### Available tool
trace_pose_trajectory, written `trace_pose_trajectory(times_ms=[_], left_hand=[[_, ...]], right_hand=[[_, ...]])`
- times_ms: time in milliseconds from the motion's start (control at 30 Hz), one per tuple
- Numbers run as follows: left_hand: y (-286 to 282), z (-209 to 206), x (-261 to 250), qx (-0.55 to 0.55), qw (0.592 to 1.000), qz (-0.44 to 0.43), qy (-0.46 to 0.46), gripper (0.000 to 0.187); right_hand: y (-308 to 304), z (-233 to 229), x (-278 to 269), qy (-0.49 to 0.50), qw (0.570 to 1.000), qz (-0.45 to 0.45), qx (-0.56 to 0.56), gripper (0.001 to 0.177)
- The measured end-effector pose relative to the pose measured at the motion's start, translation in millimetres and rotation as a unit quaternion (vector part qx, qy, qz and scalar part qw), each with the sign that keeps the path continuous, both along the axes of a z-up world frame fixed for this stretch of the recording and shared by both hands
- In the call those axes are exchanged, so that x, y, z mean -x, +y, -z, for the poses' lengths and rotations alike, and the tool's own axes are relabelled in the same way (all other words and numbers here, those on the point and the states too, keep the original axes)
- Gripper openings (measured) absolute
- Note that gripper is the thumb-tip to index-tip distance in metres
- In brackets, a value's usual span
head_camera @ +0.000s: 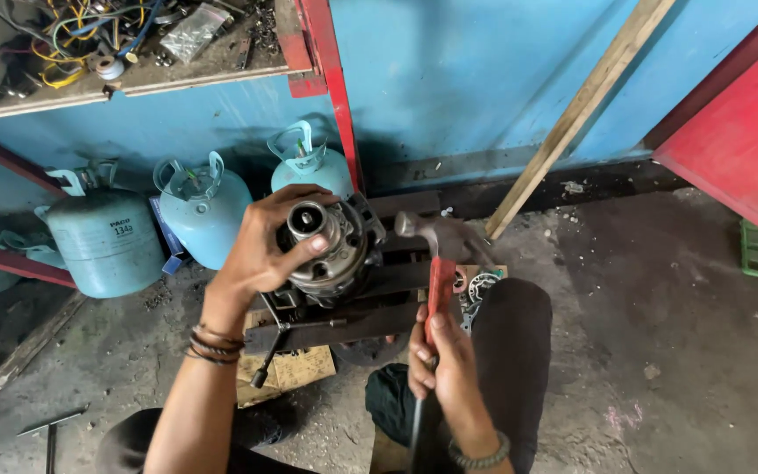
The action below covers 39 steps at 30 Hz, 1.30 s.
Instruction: The person uses a green tool to work on a mechanical part, then uses a hammer to tap it. They remove a circular component and place it on a wooden board.
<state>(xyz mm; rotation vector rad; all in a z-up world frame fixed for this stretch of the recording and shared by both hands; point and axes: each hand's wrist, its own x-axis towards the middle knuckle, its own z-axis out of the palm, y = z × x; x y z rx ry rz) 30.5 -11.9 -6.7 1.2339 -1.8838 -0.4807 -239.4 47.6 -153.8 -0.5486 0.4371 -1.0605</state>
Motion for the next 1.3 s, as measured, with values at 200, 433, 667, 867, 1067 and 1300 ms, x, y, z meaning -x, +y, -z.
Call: trace_pose_trajectory(times_ms=[200, 433, 667, 867, 1067, 1300], left_hand=[[1.6, -18.7, -3.6, -0.02, 0.997, 0.074, -0.027, 0.062], [36.8, 5.2, 45.6, 0.014, 0.963, -0.259, -0.068, 0.092], [26.9, 6.0, 50.0, 0.054, 0.949, -0.308, -0.022, 0.064], [26.4, 1.2, 37.2, 0.039, 0.965, -0.261, -0.01, 0.066], [21.1, 5.1, 10.0, 0.019, 0.992, -0.118, 0.024, 0.059], [2.8, 36.9, -18.8, 0.077, 0.987, 0.04, 0.136, 0.045]], right_hand=[[-22.2, -48.8, 23.7, 0.078, 0.995, -0.064, 0.001, 0.03], [-47.7, -68.9, 29.8, 0.169, 0.979, -0.104, 0.041, 0.024], [-47.4, -85.2, 24.2, 0.203, 0.973, -0.107, -0.006, 0.027], [-54.0, -72.1, 30.7, 0.119, 0.982, -0.148, 0.017, 0.03], [-66.7, -54.8, 24.7, 0.071, 0.986, -0.146, -0.034, 0.03], [-77.4, -13.6, 13.9, 0.03, 0.976, -0.206, -0.062, 0.034]])
